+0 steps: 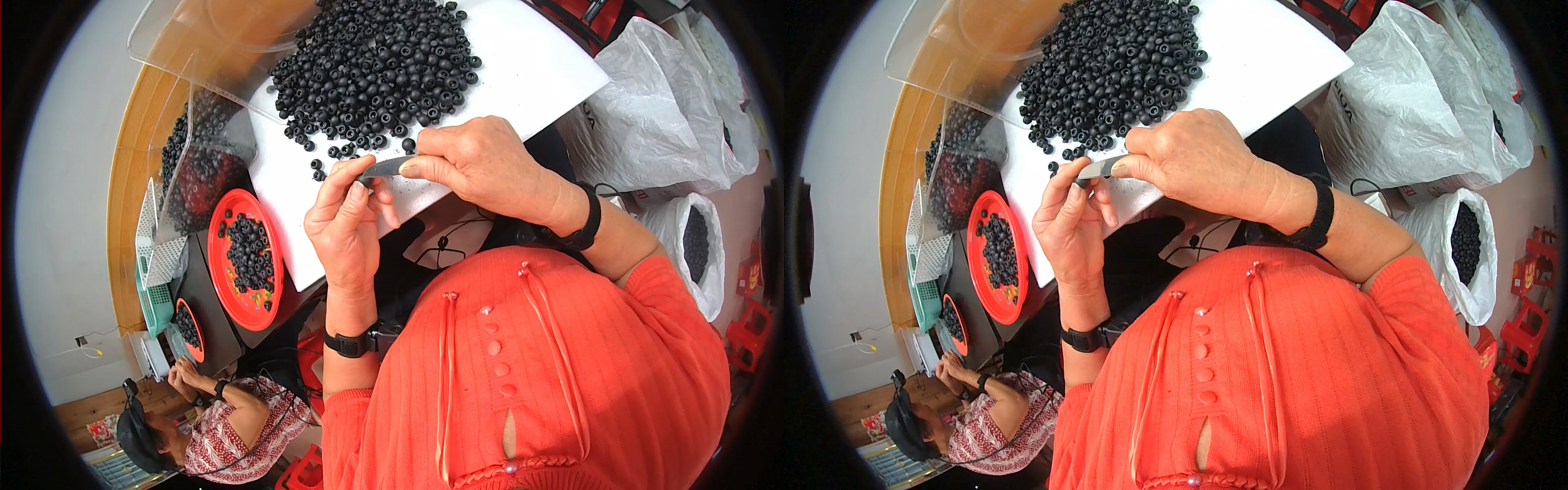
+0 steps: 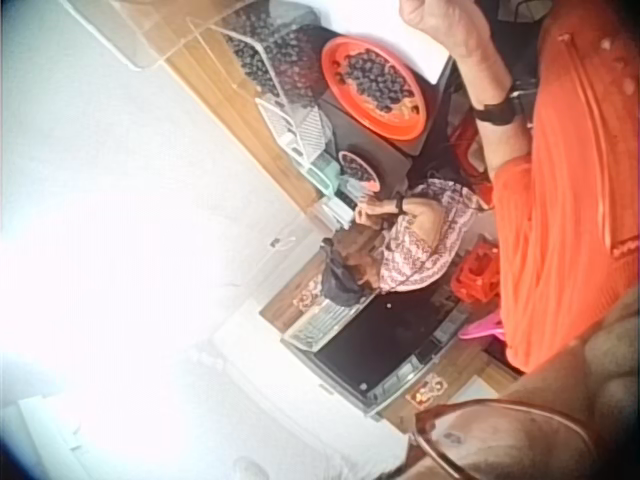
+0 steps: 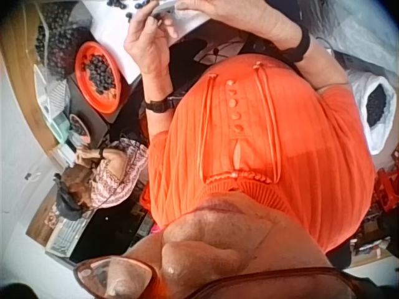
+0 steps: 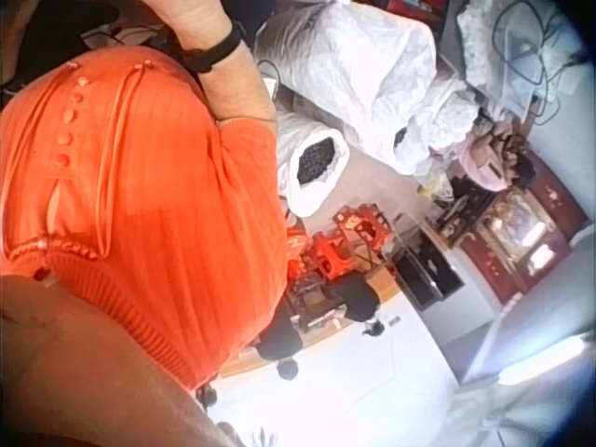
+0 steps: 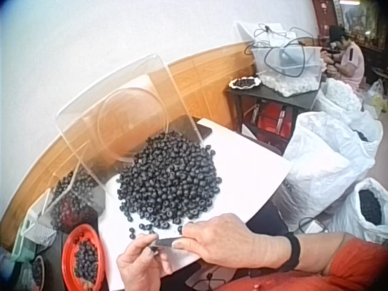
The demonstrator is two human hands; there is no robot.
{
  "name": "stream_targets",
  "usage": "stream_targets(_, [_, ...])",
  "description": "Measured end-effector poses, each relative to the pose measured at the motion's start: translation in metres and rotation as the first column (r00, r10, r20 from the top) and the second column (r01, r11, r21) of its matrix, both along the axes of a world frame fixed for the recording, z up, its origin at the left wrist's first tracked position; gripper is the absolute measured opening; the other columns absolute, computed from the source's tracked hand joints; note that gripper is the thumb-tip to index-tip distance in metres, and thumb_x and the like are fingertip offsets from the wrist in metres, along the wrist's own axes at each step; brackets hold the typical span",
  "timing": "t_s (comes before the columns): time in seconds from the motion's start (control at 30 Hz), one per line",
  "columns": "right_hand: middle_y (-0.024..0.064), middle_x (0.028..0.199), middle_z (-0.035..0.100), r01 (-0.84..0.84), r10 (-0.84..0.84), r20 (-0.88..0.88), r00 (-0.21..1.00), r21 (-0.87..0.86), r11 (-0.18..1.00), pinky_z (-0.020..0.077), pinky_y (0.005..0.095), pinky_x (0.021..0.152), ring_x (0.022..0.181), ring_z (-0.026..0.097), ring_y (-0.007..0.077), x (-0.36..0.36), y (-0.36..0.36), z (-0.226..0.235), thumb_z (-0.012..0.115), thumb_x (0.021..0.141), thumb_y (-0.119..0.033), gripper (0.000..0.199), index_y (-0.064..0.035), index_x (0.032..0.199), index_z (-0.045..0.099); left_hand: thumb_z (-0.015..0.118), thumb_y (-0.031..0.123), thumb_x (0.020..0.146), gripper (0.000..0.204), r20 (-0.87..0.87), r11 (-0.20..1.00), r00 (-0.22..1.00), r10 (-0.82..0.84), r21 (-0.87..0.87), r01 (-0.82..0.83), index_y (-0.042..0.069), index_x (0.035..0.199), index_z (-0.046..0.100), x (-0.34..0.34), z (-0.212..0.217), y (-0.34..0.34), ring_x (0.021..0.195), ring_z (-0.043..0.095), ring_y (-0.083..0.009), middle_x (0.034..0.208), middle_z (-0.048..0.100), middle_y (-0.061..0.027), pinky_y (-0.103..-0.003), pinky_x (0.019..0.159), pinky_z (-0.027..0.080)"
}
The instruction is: Trimming or cleaning excess material from small black circular components using a small hand-held knife.
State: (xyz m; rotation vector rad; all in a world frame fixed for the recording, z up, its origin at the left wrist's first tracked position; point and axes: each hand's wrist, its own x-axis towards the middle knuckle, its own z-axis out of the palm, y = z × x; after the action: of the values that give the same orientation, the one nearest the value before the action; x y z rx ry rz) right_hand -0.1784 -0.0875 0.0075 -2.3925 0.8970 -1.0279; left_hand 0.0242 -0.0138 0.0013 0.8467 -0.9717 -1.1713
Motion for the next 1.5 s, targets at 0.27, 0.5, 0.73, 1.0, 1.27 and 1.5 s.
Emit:
stream_targets(0.27, [0.0097,0.060,0.064,0.026,-0.026,-0.043,0.999,-0.021,0.999,0.0504,0.0416,0.054,0.059,0.066,0.0304,0.003,0.003,-0.003,0.063,0.095,-0.044,0.038,-0.0097,0.077,0.065,0.056,0.000,0.098,0.025,-0.017,1.000,1.000,0.014,0.001,-0.014,-0.011,0.120,0.064,0.001,-0.004,0.001,0.079,0.063,-0.0209,0.111,0.058,-0.0137,-0.030,0.055,0.055])
stream_targets(0.5, [0.0096,0.058,0.061,-0.015,0.016,0.047,0.999,-0.031,0.999,0.0483,0.0405,0.052,0.057,0.065,0.0303,-0.001,0.000,-0.007,0.065,0.094,-0.042,0.038,-0.0099,0.074,0.063,0.055,0.001,0.099,0.026,-0.022,1.000,1.000,-0.018,-0.020,0.017,-0.010,0.121,0.063,0.000,-0.004,0.000,0.079,0.064,-0.0213,0.107,0.060,-0.0147,-0.030,0.055,0.055])
stream_targets(0.73, [0.0114,0.059,0.054,0.000,-0.011,0.174,0.985,0.067,0.998,0.0401,0.0390,0.048,0.050,0.054,0.0296,-0.001,0.003,-0.009,0.069,0.094,-0.034,0.037,-0.0065,0.072,0.058,0.055,0.002,0.101,0.029,-0.040,0.999,0.999,-0.028,-0.024,0.027,-0.008,0.126,0.062,-0.004,0.000,0.001,0.079,0.064,-0.0218,0.102,0.061,-0.0147,-0.029,0.053,0.055])
stream_targets(1.0, [0.0095,0.059,0.055,0.033,-0.029,0.121,0.992,-0.028,0.999,0.0413,0.0397,0.049,0.052,0.056,0.0294,0.002,0.005,-0.009,0.069,0.094,-0.034,0.037,-0.0075,0.071,0.057,0.055,0.006,0.101,0.031,0.008,0.999,1.000,-0.023,-0.029,0.023,-0.008,0.129,0.061,-0.001,-0.004,0.001,0.075,0.064,-0.0231,0.099,0.066,-0.0181,-0.028,0.053,0.053])
stream_targets(1.27, [0.0083,0.062,0.058,0.049,-0.046,0.051,0.998,-0.058,0.997,0.0434,0.0404,0.050,0.056,0.060,0.0290,0.004,0.008,-0.009,0.068,0.094,-0.034,0.036,-0.0080,0.071,0.058,0.055,0.004,0.101,0.028,0.000,0.999,1.000,-0.025,-0.046,0.025,-0.008,0.125,0.062,0.000,-0.006,0.001,0.078,0.064,-0.0233,0.103,0.065,-0.0177,-0.028,0.053,0.053])
stream_targets(1.5, [0.0056,0.061,0.063,0.017,-0.023,-0.044,0.999,-0.134,0.991,0.0471,0.0389,0.049,0.056,0.065,0.0263,0.001,0.008,-0.006,0.064,0.094,-0.041,0.033,-0.0129,0.076,0.064,0.056,0.002,0.099,0.023,0.001,0.998,0.999,-0.040,-0.043,0.040,-0.009,0.118,0.064,-0.002,-0.006,0.001,0.076,0.064,-0.0206,0.106,0.062,-0.0144,-0.028,0.054,0.053])
